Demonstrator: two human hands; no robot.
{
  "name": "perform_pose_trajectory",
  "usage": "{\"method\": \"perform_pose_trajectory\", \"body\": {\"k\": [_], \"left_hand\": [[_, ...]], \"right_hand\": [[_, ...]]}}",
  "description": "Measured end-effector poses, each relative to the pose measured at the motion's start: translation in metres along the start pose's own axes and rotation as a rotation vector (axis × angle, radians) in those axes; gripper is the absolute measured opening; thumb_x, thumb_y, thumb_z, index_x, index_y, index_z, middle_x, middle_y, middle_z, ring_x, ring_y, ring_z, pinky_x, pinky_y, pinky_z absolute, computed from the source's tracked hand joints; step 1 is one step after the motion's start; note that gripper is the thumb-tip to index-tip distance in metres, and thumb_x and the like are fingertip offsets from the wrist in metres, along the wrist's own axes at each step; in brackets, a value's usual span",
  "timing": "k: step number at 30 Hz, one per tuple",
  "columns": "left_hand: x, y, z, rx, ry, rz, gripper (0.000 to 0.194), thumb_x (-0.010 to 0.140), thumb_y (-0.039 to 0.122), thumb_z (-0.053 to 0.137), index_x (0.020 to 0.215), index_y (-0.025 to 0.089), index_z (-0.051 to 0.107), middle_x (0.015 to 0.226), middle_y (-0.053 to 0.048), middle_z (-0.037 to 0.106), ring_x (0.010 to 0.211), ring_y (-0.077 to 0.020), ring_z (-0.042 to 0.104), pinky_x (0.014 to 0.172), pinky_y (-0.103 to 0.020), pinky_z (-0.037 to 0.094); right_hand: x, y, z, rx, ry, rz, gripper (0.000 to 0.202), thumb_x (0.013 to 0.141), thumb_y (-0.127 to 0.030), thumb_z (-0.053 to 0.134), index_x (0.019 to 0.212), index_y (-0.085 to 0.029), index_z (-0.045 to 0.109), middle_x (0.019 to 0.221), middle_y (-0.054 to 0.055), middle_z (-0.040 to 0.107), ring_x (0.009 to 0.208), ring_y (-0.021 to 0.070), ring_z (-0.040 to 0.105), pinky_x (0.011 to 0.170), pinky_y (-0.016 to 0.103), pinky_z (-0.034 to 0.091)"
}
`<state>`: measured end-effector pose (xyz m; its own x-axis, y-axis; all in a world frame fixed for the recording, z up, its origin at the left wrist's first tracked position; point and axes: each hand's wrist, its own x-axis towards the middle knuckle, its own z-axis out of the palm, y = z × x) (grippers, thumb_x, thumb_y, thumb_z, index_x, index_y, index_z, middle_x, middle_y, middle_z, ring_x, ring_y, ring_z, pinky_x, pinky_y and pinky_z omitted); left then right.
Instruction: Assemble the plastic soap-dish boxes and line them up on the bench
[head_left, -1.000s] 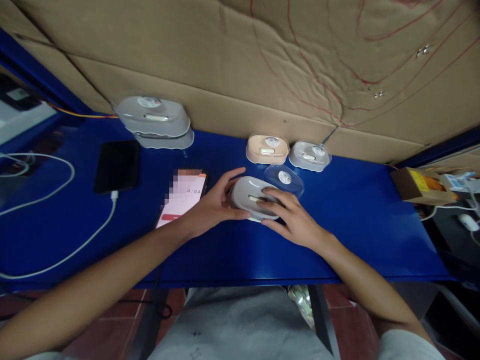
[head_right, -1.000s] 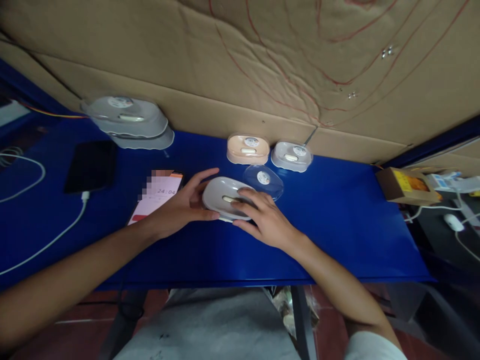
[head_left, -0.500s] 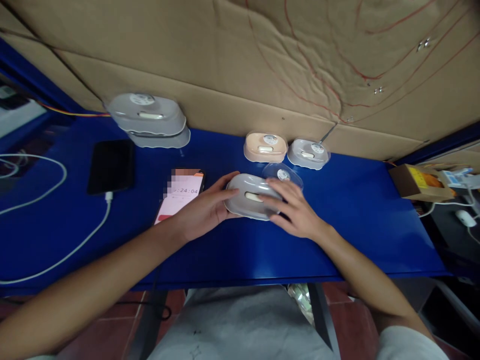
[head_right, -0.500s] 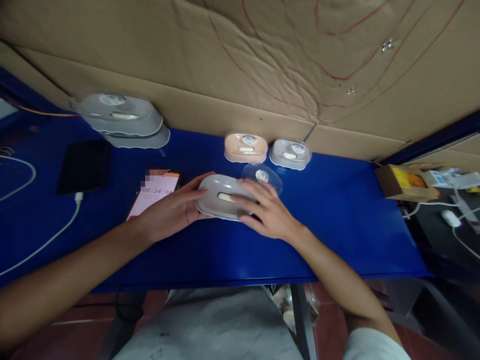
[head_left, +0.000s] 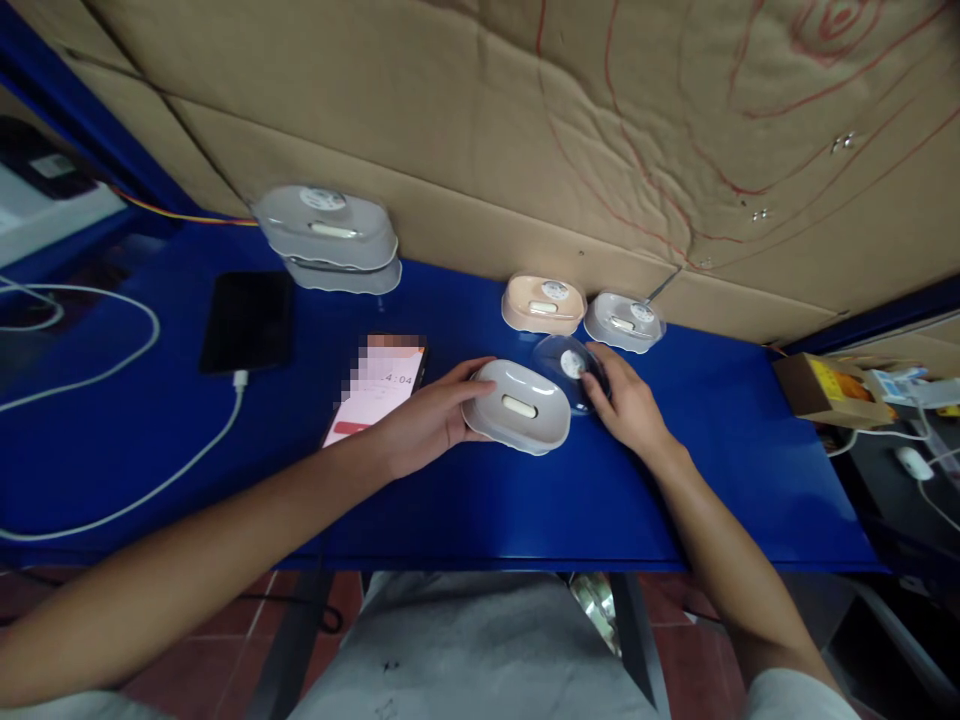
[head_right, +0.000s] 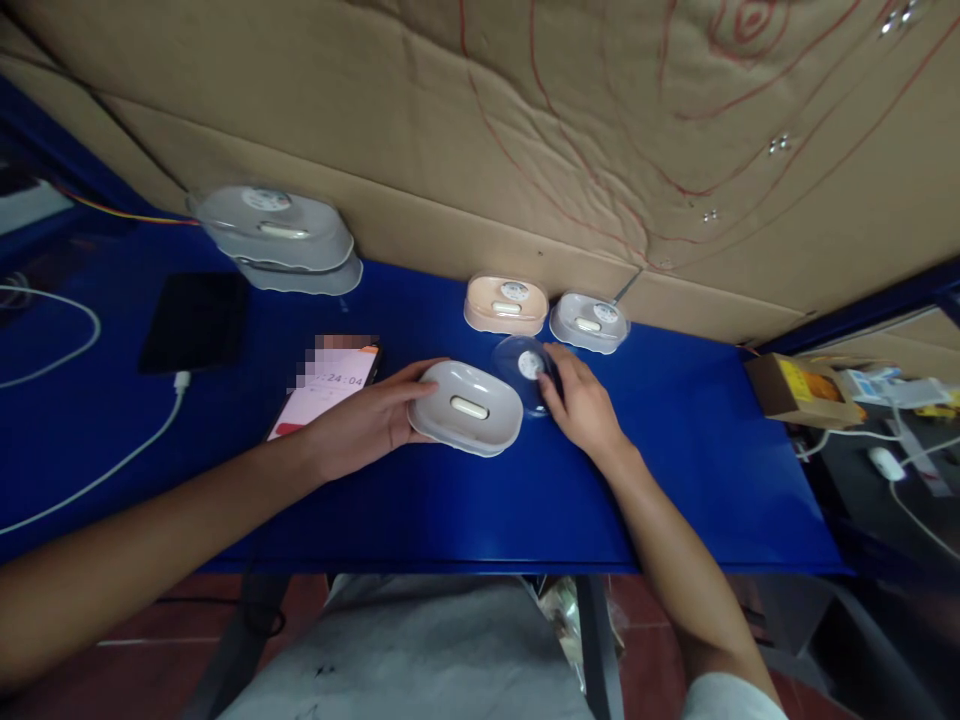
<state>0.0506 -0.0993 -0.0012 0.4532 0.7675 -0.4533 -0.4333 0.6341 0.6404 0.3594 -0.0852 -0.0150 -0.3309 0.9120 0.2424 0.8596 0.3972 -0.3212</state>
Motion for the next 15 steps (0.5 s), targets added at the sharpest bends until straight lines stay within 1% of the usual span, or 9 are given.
{"method": "perform_pose_trajectory", "body": {"k": [2, 3, 6, 9, 13, 15], "left_hand": [[-0.001, 0.0, 0.001, 0.018, -0.012, 0.007, 0.044, 0.09, 0.019, 0.078, 0.133, 0.023, 0.069, 0.118, -0.011, 0.074, 0.095, -0.0252, 0.073, 0.074, -0.037, 0.066], [-0.001, -0.001, 0.002, 0.031, -0.02, 0.011, 0.044, 0.09, 0.019, 0.078, 0.133, 0.023, 0.069, 0.121, -0.011, 0.073, 0.095, -0.0253, 0.073, 0.074, -0.038, 0.066], [-0.001, -0.002, 0.001, 0.058, -0.025, 0.027, 0.044, 0.089, 0.021, 0.078, 0.133, 0.023, 0.069, 0.126, -0.012, 0.072, 0.092, -0.0241, 0.073, 0.072, -0.037, 0.066], [0.001, -0.002, -0.002, 0.076, -0.012, 0.036, 0.042, 0.09, 0.021, 0.076, 0.131, 0.023, 0.069, 0.122, -0.012, 0.074, 0.089, -0.023, 0.072, 0.069, -0.035, 0.065], [0.001, -0.002, -0.004, 0.1, 0.012, 0.029, 0.039, 0.09, 0.022, 0.075, 0.129, 0.024, 0.071, 0.116, -0.01, 0.074, 0.092, -0.0234, 0.07, 0.067, -0.033, 0.064], [0.001, -0.002, -0.004, 0.099, 0.025, 0.02, 0.038, 0.09, 0.023, 0.075, 0.129, 0.024, 0.072, 0.114, -0.009, 0.073, 0.092, -0.0235, 0.07, 0.067, -0.033, 0.064]], "right_hand": [[0.0, -0.002, 0.001, 0.027, 0.054, 0.022, 0.055, 0.113, -0.052, 0.037, 0.157, -0.022, 0.05, 0.156, 0.016, 0.06, 0.145, 0.0309, 0.059, 0.119, 0.055, 0.05], [0.0, -0.003, 0.001, 0.012, 0.05, 0.02, 0.054, 0.113, -0.052, 0.038, 0.155, -0.022, 0.052, 0.157, 0.016, 0.06, 0.146, 0.0316, 0.058, 0.119, 0.056, 0.049], [-0.002, -0.009, 0.003, -0.077, -0.042, -0.019, 0.058, 0.111, -0.056, 0.042, 0.154, -0.02, 0.054, 0.164, 0.018, 0.052, 0.15, 0.0363, 0.053, 0.118, 0.061, 0.048], [-0.005, -0.012, 0.003, -0.147, -0.091, -0.015, 0.061, 0.108, -0.06, 0.047, 0.156, -0.023, 0.053, 0.166, 0.019, 0.049, 0.149, 0.0385, 0.054, 0.116, 0.062, 0.05], [-0.007, -0.007, 0.003, -0.194, -0.14, 0.033, 0.082, 0.099, -0.067, 0.06, 0.164, -0.021, 0.042, 0.171, 0.024, 0.039, 0.153, 0.0466, 0.046, 0.115, 0.072, 0.045], [-0.007, -0.005, 0.003, -0.139, -0.113, 0.066, 0.084, 0.098, -0.067, 0.062, 0.164, -0.02, 0.042, 0.171, 0.025, 0.039, 0.153, 0.0471, 0.045, 0.117, 0.073, 0.044]]}}
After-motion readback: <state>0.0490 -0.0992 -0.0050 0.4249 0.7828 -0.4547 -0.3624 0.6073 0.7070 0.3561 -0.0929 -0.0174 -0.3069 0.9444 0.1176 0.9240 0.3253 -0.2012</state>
